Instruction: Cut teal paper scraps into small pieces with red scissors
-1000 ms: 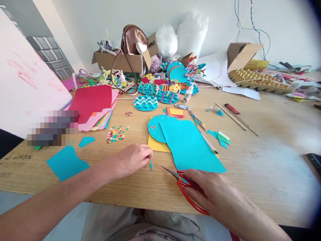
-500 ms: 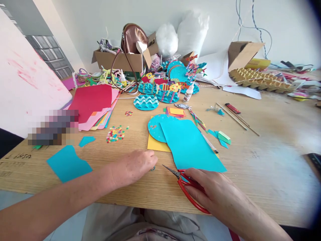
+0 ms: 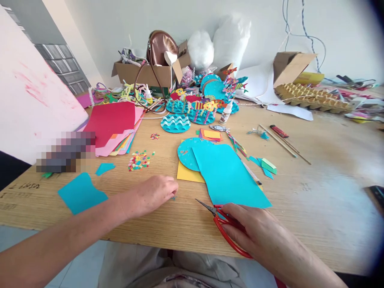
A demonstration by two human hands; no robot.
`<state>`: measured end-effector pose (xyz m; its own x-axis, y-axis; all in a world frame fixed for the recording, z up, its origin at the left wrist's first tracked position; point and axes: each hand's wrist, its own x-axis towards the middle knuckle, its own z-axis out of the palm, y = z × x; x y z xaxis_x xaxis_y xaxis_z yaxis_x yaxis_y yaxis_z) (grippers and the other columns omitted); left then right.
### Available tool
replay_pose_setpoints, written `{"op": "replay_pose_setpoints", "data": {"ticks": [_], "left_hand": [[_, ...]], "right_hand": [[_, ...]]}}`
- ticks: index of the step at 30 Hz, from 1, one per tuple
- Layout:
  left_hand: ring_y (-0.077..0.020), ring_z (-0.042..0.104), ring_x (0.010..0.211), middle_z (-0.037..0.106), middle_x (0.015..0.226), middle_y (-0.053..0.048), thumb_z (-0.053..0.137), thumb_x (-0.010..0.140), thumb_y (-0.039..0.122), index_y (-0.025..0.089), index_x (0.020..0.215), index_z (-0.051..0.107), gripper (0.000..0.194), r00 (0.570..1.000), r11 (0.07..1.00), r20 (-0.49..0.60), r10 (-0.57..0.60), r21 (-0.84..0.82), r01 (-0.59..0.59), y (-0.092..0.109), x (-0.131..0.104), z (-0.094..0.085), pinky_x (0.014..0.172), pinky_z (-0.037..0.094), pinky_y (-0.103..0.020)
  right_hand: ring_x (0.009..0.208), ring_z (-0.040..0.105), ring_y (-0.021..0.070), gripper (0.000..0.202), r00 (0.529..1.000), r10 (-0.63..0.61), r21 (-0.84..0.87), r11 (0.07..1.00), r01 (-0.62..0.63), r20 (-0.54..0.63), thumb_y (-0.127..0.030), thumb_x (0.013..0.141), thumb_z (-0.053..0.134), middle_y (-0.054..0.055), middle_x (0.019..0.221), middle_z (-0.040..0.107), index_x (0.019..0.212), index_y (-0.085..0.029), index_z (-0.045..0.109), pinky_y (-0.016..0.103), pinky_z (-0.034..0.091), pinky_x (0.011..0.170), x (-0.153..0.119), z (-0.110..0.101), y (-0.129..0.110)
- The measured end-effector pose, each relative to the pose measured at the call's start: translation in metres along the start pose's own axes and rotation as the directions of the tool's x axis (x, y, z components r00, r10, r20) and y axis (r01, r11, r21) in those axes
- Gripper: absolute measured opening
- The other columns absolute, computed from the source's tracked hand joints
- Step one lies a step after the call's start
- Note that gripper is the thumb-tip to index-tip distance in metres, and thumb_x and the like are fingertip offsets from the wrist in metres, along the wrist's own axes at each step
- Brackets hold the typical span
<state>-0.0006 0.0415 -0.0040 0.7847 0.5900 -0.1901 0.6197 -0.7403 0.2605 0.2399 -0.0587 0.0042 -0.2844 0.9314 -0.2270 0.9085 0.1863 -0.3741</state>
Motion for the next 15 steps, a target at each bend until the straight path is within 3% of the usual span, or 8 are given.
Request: {"op": "replay_pose_setpoints", "data": {"ticks": [7,15], "left_hand": [[-0.0203,0.063,0.082,0.064,0.087,-0.005,0.052,0.086,0.012,0.016,0.081,0.058,0.008,0.999,1.0,0.041,-0.005,0.015,0.004,0.003,-0.007,0.013,0.067,0.046,-0.028],[-0.0176,0.06,0.067,0.061,0.084,-0.004,0.039,0.084,0.0,0.017,0.08,0.054,0.023,1.0,0.987,0.027,-0.006,0.163,0.002,0.015,-0.007,0.023,0.058,0.044,-0.027]], "right_hand": [[0.065,0.062,0.0193,0.021,0.999,0.022,0.024,0.999,-0.023,0.048,-0.031,0.09,0.043,0.002,0.074,0.066,0.086,-0.023,0.062,0.027,0.042,0.055,0.002,0.001,-0.002],[0.065,0.062,0.0189,0.021,0.998,0.024,-0.005,1.0,-0.024,0.053,-0.032,0.09,0.043,0.002,0.074,0.066,0.084,-0.023,0.061,0.026,0.04,0.055,0.003,-0.001,-0.003]]}}
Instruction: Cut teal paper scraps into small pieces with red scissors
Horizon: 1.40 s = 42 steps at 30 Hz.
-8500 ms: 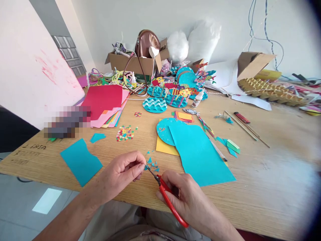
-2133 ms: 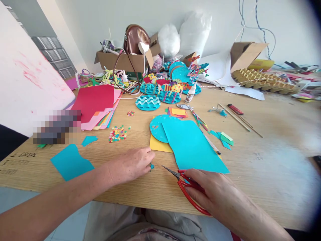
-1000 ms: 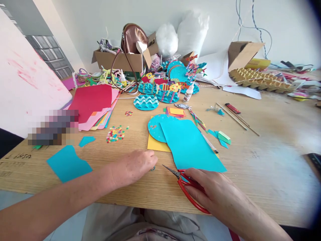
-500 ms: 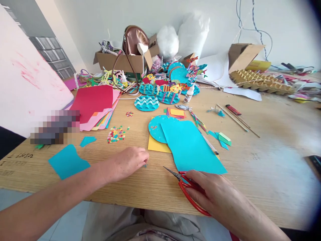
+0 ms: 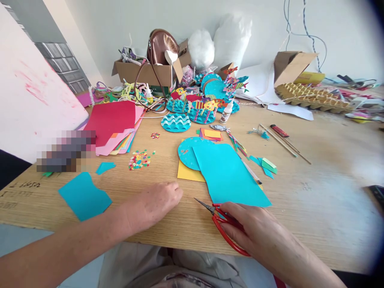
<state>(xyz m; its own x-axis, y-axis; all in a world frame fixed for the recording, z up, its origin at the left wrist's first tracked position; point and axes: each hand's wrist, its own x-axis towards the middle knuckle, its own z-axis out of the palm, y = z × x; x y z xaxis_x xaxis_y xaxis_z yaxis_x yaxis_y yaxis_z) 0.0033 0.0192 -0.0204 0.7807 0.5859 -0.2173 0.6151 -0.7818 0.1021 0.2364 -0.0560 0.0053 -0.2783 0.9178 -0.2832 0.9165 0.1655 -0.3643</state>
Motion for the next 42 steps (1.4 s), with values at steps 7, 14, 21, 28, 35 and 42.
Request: {"op": "replay_pose_setpoints", "data": {"ticks": [7,14,21,28,35,42], "left_hand": [[-0.0155,0.06,0.072,0.063,0.082,-0.003,0.044,0.086,0.005,0.016,0.078,0.056,0.018,0.999,0.996,-0.046,-0.013,-0.091,0.008,-0.007,0.001,-0.011,0.062,0.044,-0.024],[-0.0137,0.058,0.07,0.063,0.075,0.0,0.049,0.082,0.005,0.016,0.073,0.058,0.016,0.987,0.977,-0.15,-0.056,-0.212,0.023,-0.019,0.002,-0.022,0.062,0.04,-0.022],[-0.0149,0.059,0.074,0.063,0.08,-0.001,0.045,0.085,0.007,0.017,0.076,0.056,0.018,0.997,0.98,-0.069,-0.024,-0.196,0.01,-0.01,0.001,-0.012,0.063,0.041,-0.023],[-0.0163,0.059,0.074,0.061,0.083,-0.003,0.04,0.089,0.007,0.018,0.078,0.054,0.02,0.999,0.984,-0.016,0.035,-0.172,-0.037,-0.003,-0.004,-0.002,0.061,0.043,-0.025],[-0.0181,0.058,0.066,0.062,0.081,-0.005,0.039,0.084,-0.002,0.016,0.08,0.056,0.025,0.996,0.995,0.03,0.087,0.036,-0.088,0.013,-0.005,-0.01,0.056,0.042,-0.027],[-0.0155,0.057,0.073,0.062,0.08,-0.004,0.044,0.085,0.007,0.015,0.078,0.058,0.018,0.984,0.986,-0.13,-0.122,-0.131,0.105,-0.018,-0.004,-0.032,0.063,0.041,-0.024]], "right_hand": [[0.062,0.063,0.019,0.019,0.999,-0.025,-0.036,0.999,0.024,-0.04,-0.029,0.088,0.046,0.003,0.071,0.067,0.079,-0.022,0.062,0.025,0.038,0.052,0.002,0.004,0.003],[0.063,0.064,0.0198,0.019,0.999,-0.017,-0.08,0.997,0.013,-0.042,-0.029,0.088,0.047,0.002,0.071,0.068,0.078,-0.022,0.062,0.026,0.037,0.052,0.003,0.004,0.001],[0.065,0.066,0.0184,0.017,0.994,-0.067,-0.094,0.994,0.059,-0.087,-0.027,0.088,0.049,0.002,0.073,0.07,0.08,-0.023,0.064,0.024,0.036,0.052,0.007,0.006,-0.005],[0.068,0.067,0.0217,0.021,1.0,-0.006,-0.133,0.991,0.004,-0.014,-0.029,0.09,0.046,0.004,0.075,0.07,0.082,-0.022,0.064,0.027,0.037,0.053,0.008,0.003,-0.003],[0.067,0.067,0.0224,0.022,0.999,-0.005,-0.155,0.988,0.0,-0.034,-0.03,0.091,0.045,0.003,0.075,0.071,0.083,-0.023,0.063,0.027,0.035,0.052,0.008,0.001,-0.003],[0.073,0.069,0.0244,0.021,0.999,0.031,-0.16,0.987,-0.033,-0.016,-0.03,0.091,0.046,0.005,0.084,0.073,0.087,-0.022,0.066,0.028,0.038,0.053,0.016,-0.002,-0.014]]}}
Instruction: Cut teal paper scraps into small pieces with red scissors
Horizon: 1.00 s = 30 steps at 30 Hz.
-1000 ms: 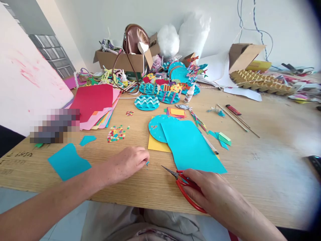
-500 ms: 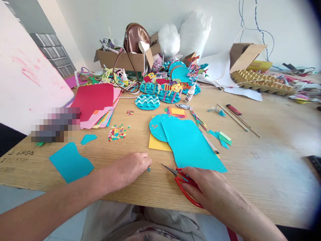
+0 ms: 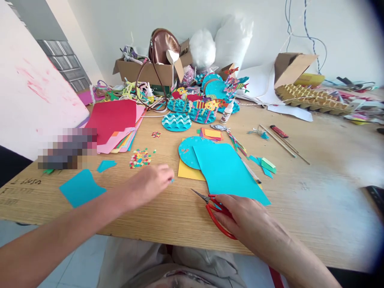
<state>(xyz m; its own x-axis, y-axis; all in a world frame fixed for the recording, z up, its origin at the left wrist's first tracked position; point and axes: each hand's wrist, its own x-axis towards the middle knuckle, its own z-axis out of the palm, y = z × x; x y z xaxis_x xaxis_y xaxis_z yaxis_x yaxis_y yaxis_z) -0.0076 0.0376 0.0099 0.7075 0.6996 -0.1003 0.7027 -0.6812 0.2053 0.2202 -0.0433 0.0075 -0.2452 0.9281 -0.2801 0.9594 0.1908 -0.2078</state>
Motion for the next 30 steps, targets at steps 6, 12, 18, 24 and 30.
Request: {"op": "replay_pose_setpoints", "data": {"ticks": [6,12,18,24,30], "left_hand": [[-0.0097,0.045,0.054,0.051,0.057,0.006,0.05,0.079,0.019,0.017,0.071,0.059,0.012,0.973,0.945,-0.116,-0.2,-0.285,0.161,-0.014,0.003,-0.022,0.053,0.03,-0.021],[-0.0104,0.041,0.052,0.048,0.055,0.005,0.049,0.075,0.026,0.018,0.065,0.058,0.015,0.972,0.914,-0.109,-0.208,-0.375,0.153,-0.017,0.005,-0.015,0.05,0.029,-0.021],[-0.0102,0.042,0.047,0.046,0.052,0.006,0.047,0.075,0.034,0.019,0.069,0.054,0.017,0.965,0.739,0.034,-0.26,-0.636,0.222,-0.02,0.012,-0.004,0.044,0.032,-0.02],[-0.0088,0.043,0.048,0.046,0.053,0.007,0.049,0.074,0.031,0.018,0.07,0.051,0.013,0.978,0.582,0.056,-0.2,-0.796,0.165,-0.013,0.025,0.003,0.044,0.034,-0.018],[-0.0081,0.045,0.053,0.051,0.058,0.006,0.049,0.079,0.018,0.017,0.071,0.059,0.012,0.979,0.762,-0.139,-0.148,-0.647,0.023,-0.002,0.033,-0.006,0.048,0.035,-0.018]], "right_hand": [[0.063,0.069,0.0222,0.013,0.994,-0.106,-0.141,0.984,0.109,0.025,-0.021,0.087,0.053,0.005,0.073,0.071,0.082,-0.018,0.065,0.025,0.035,0.044,0.016,0.003,-0.029],[0.067,0.068,0.0223,0.018,0.97,-0.237,-0.188,0.952,0.243,0.053,-0.002,0.077,0.056,0.008,0.08,0.069,0.084,-0.015,0.064,0.024,0.039,0.044,0.024,-0.001,-0.044],[0.076,0.066,0.0259,0.016,0.969,-0.242,-0.107,0.963,0.247,0.059,0.0,0.075,0.056,0.014,0.082,0.068,0.08,-0.012,0.067,0.026,0.045,0.052,0.027,-0.003,-0.047],[0.076,0.062,0.021,0.018,0.983,-0.147,0.467,0.866,0.18,-0.106,-0.022,0.084,0.053,0.008,0.078,0.066,0.075,-0.013,0.066,0.031,0.045,0.066,0.044,-0.014,-0.026],[0.064,0.06,0.0108,0.037,0.996,-0.08,0.946,0.315,0.072,-0.049,-0.049,0.081,0.053,0.004,0.082,0.064,0.087,-0.015,0.063,0.02,0.043,0.051,0.068,-0.021,-0.012]]}}
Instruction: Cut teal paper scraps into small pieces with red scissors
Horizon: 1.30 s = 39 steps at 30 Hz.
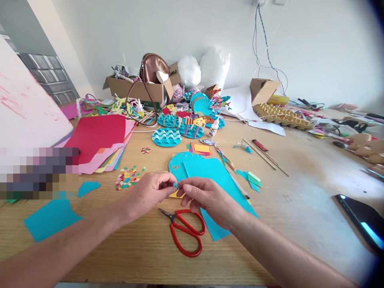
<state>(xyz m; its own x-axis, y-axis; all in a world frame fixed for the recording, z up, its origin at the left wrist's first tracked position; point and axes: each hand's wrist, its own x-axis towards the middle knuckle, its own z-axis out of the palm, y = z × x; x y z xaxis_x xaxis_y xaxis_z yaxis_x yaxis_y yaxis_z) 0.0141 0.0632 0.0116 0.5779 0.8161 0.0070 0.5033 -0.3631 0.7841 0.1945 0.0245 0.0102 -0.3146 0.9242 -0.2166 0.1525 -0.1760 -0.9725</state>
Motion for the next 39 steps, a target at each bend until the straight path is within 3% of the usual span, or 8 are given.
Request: {"op": "replay_pose_setpoints", "data": {"ticks": [4,9,14,22,26,30,35,39], "left_hand": [[-0.0103,0.054,0.067,0.06,0.072,0.002,0.052,0.079,0.008,0.017,0.073,0.062,0.014,0.982,0.983,-0.112,0.155,0.116,-0.142,0.005,0.003,0.002,0.061,0.042,-0.02],[-0.0114,0.057,0.073,0.059,0.076,0.0,0.054,0.078,0.002,0.016,0.072,0.061,0.017,0.955,0.961,-0.151,0.257,0.145,-0.236,0.01,0.011,0.007,0.066,0.044,-0.02],[-0.0124,0.056,0.076,0.059,0.079,0.0,0.055,0.079,0.003,0.016,0.072,0.061,0.016,0.944,0.949,-0.165,0.287,0.18,-0.257,0.015,0.022,0.006,0.068,0.045,-0.022],[-0.0122,0.057,0.075,0.058,0.077,0.0,0.055,0.076,0.003,0.015,0.072,0.063,0.015,0.951,0.96,-0.147,0.273,-0.019,-0.279,0.022,0.04,0.006,0.067,0.046,-0.021],[-0.0128,0.057,0.074,0.059,0.074,0.0,0.054,0.077,0.005,0.016,0.071,0.064,0.016,0.94,0.949,-0.208,0.271,-0.105,-0.297,0.028,0.05,0.009,0.069,0.045,-0.022],[-0.0118,0.055,0.066,0.058,0.069,0.002,0.054,0.074,0.008,0.017,0.07,0.06,0.012,0.96,0.937,-0.229,0.163,-0.269,-0.223,0.031,0.06,0.016,0.061,0.044,-0.022],[-0.0081,0.048,0.053,0.049,0.065,0.006,0.057,0.073,0.02,0.019,0.078,0.05,0.009,0.996,0.822,-0.061,0.069,-0.562,-0.091,0.023,0.076,0.022,0.048,0.038,-0.019],[-0.0082,0.047,0.054,0.049,0.074,0.005,0.062,0.071,0.031,0.02,0.089,0.048,0.025,0.998,0.862,0.042,0.045,-0.507,-0.018,0.018,0.083,0.019,0.044,0.037,-0.019]], "right_hand": [[0.055,0.055,0.0063,0.035,0.998,0.058,0.279,0.959,-0.054,-0.005,-0.049,0.07,0.068,0.0,0.07,0.062,0.075,-0.015,0.064,0.016,0.039,0.047,0.007,0.001,0.001],[0.051,0.054,0.0048,0.028,0.994,0.096,0.447,0.887,-0.111,0.057,-0.039,0.07,0.075,0.0,0.062,0.063,0.068,-0.012,0.066,0.014,0.037,0.045,0.013,-0.002,0.005],[0.048,0.052,0.0028,0.022,0.997,0.08,0.559,0.826,-0.069,0.005,-0.032,0.067,0.079,-0.002,0.059,0.063,0.066,-0.013,0.067,0.012,0.036,0.043,0.016,-0.005,0.006],[0.04,0.048,0.0015,0.028,0.987,0.081,0.645,0.764,0.028,-0.139,-0.031,0.058,0.084,-0.003,0.052,0.06,0.06,-0.012,0.063,0.01,0.033,0.037,0.017,-0.011,0.003],[0.039,0.045,0.0013,0.032,0.976,0.057,0.643,0.76,0.095,-0.212,-0.035,0.056,0.084,-0.004,0.051,0.058,0.059,-0.014,0.061,0.011,0.033,0.037,0.02,-0.017,0.003],[0.041,0.045,0.0012,0.035,0.962,0.029,0.593,0.792,0.143,-0.27,-0.04,0.055,0.083,-0.005,0.052,0.058,0.06,-0.015,0.059,0.012,0.034,0.04,0.023,-0.024,0.004],[0.042,0.045,0.0034,0.04,0.952,0.002,0.418,0.899,0.132,-0.305,-0.049,0.057,0.079,-0.004,0.053,0.058,0.061,-0.015,0.057,0.015,0.034,0.04,0.025,-0.038,0.006],[0.048,0.051,0.0065,0.032,0.915,-0.013,0.141,0.987,0.077,-0.403,-0.044,0.077,0.067,-0.003,0.061,0.059,0.069,-0.014,0.059,0.018,0.04,0.044,0.036,-0.075,0.008]]}}
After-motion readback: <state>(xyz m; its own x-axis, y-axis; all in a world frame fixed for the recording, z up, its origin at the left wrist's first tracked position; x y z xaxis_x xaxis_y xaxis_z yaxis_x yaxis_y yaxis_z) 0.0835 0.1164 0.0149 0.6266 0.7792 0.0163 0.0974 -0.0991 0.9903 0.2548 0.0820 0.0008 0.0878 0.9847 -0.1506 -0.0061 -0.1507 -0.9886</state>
